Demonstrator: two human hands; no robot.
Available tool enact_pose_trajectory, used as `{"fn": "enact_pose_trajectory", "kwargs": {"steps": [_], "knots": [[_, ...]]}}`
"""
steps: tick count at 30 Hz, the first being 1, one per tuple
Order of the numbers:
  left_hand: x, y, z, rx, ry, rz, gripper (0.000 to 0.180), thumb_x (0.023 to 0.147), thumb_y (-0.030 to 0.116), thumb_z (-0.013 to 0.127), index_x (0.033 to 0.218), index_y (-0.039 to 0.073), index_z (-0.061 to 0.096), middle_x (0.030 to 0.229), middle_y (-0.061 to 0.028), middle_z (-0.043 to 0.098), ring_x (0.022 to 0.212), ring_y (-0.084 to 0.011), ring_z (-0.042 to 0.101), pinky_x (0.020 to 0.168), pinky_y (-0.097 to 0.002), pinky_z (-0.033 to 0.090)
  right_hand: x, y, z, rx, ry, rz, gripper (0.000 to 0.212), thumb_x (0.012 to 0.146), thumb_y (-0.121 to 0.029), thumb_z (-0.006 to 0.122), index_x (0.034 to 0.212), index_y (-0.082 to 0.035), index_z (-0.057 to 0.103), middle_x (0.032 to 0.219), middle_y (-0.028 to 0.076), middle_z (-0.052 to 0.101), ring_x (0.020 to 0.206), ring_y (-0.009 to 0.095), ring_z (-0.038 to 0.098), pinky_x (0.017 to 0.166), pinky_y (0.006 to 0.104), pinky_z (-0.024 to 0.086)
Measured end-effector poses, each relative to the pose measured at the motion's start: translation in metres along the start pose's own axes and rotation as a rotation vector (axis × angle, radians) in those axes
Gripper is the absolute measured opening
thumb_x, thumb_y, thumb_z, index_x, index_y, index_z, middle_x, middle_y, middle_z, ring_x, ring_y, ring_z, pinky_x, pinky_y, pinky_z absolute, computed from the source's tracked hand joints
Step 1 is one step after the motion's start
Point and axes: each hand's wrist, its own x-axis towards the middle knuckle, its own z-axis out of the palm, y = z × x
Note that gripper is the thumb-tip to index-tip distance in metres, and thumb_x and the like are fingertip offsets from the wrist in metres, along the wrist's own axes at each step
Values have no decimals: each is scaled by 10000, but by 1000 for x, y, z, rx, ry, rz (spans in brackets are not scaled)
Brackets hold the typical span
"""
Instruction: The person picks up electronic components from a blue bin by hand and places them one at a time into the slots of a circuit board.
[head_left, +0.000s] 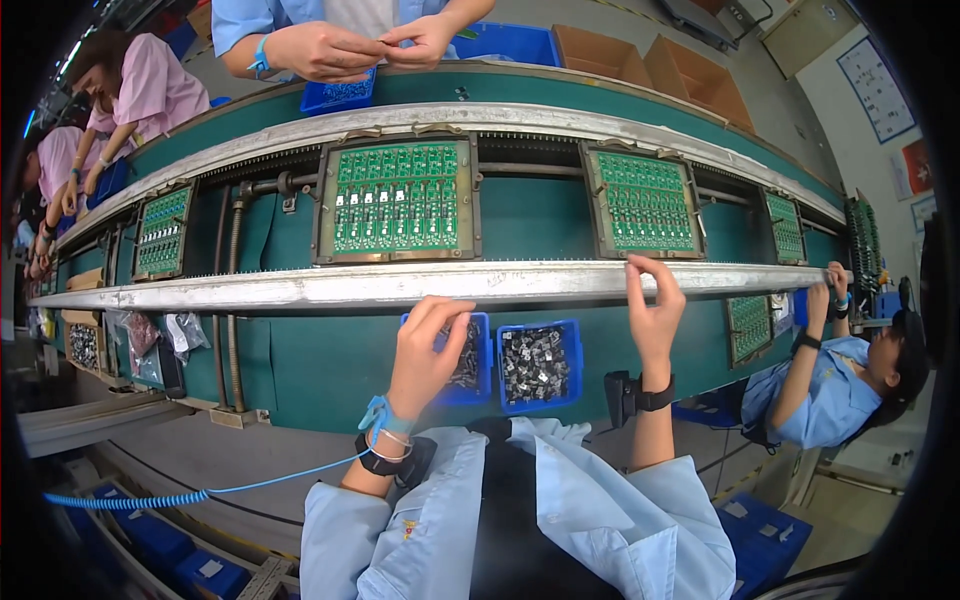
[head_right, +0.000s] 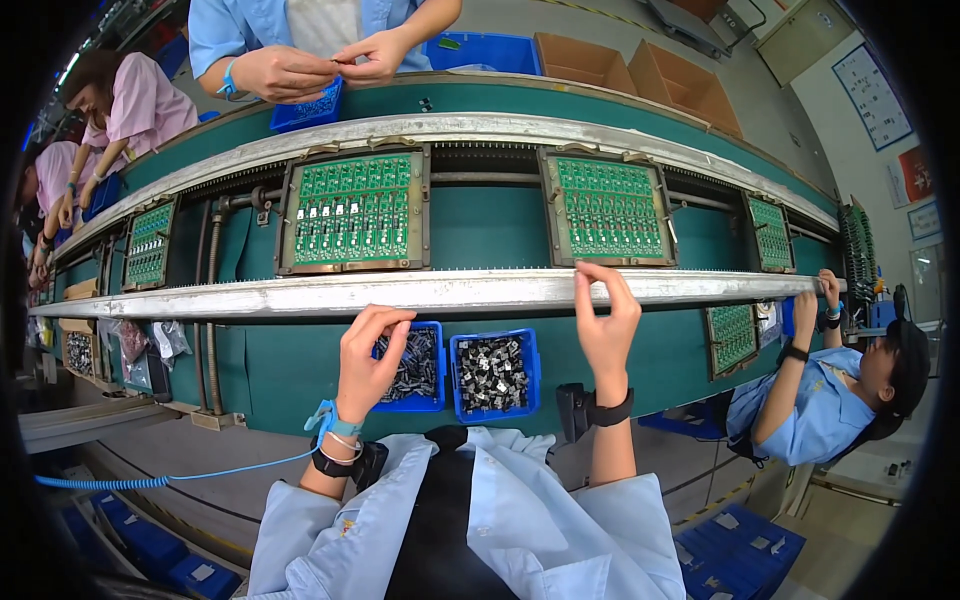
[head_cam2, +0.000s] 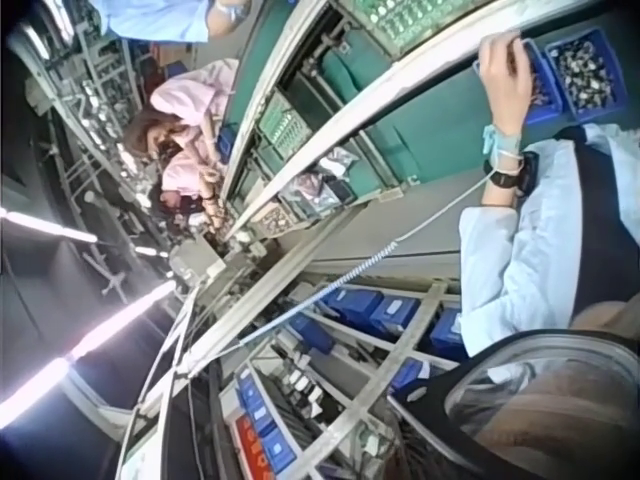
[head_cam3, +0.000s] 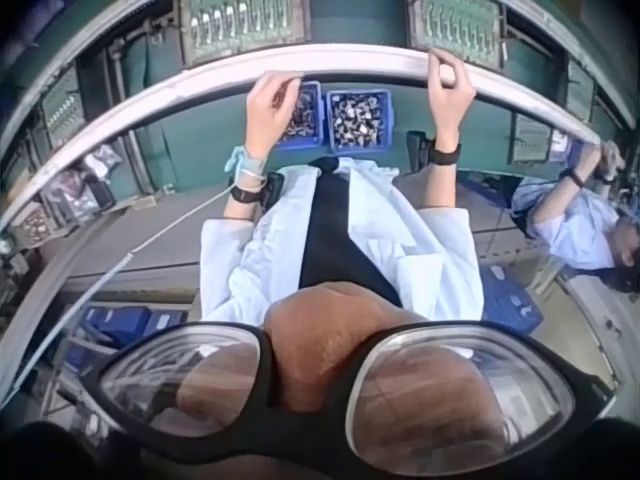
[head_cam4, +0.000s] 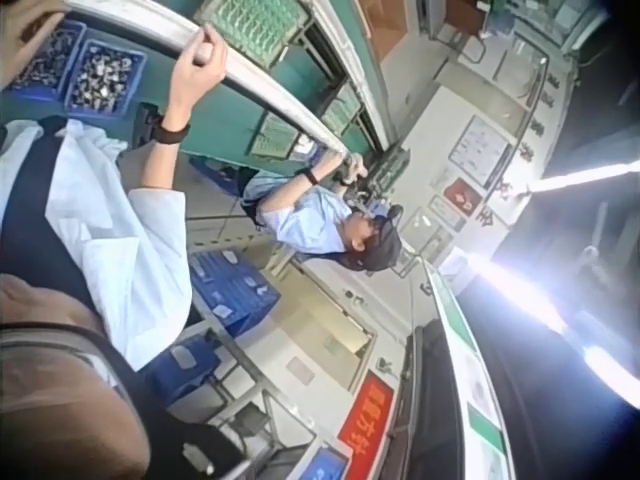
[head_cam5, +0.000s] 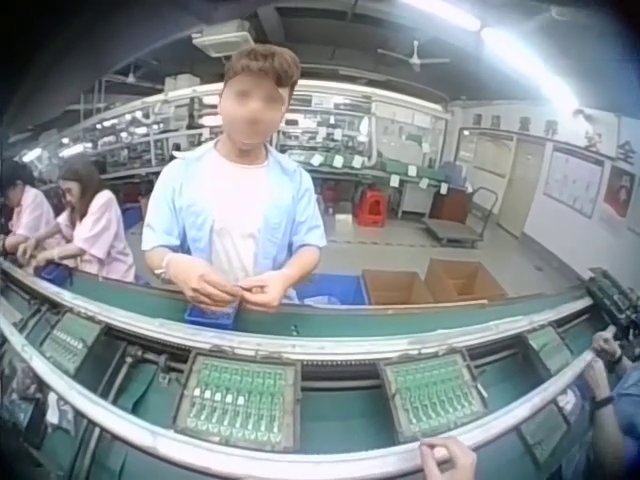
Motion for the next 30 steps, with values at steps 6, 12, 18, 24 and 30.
{"fn": "enact_pose_trajectory", "kwargs": {"steps": [6, 12, 18, 24, 30], "knots": [[8, 1, 0, 3, 2, -31, 99, 867, 16, 610, 943, -4, 669, 843, -99, 613, 718, -179, 597, 635, -281, 471, 7, 18, -1, 41, 1, 64, 116, 865, -16, 641, 977, 14, 650, 904, 90, 676, 854, 155, 638, 799, 278, 484], [27, -6, 11, 162, 154, 88, 94, 858, 1, 612, 933, -3, 668, 821, -107, 593, 730, -229, 566, 667, -331, 456, 14, 39, 1, 261, 59, 155, 129, 864, -8, 656, 988, 17, 632, 936, 54, 665, 875, 128, 623, 813, 257, 477], [45, -32, 45, 306, 252, 257, 112, 829, 20, 661, 929, 57, 696, 828, -66, 596, 809, -224, 559, 758, -352, 436, 18, 51, 2, 480, 22, 231, 156, 864, 7, 654, 1015, 28, 622, 961, 74, 667, 919, 134, 624, 845, 259, 474], [40, -57, 61, 695, 374, 466, 180, 779, 122, 743, 956, 154, 730, 841, 22, 592, 811, -179, 542, 761, -326, 398, 22, 57, -2, 402, -4, 223, 157, 895, 5, 621, 1046, 45, 602, 982, 111, 673, 913, 161, 655, 854, 259, 495], [38, -60, 63, 713, 382, 457, 188, 767, 155, 758, 954, 170, 740, 842, 36, 594, 807, -169, 530, 742, -319, 386, 31, 57, -5, 464, -49, 301, 146, 927, -38, 593, 1049, 41, 603, 940, 110, 686, 896, 158, 658, 839, 268, 507]]}}
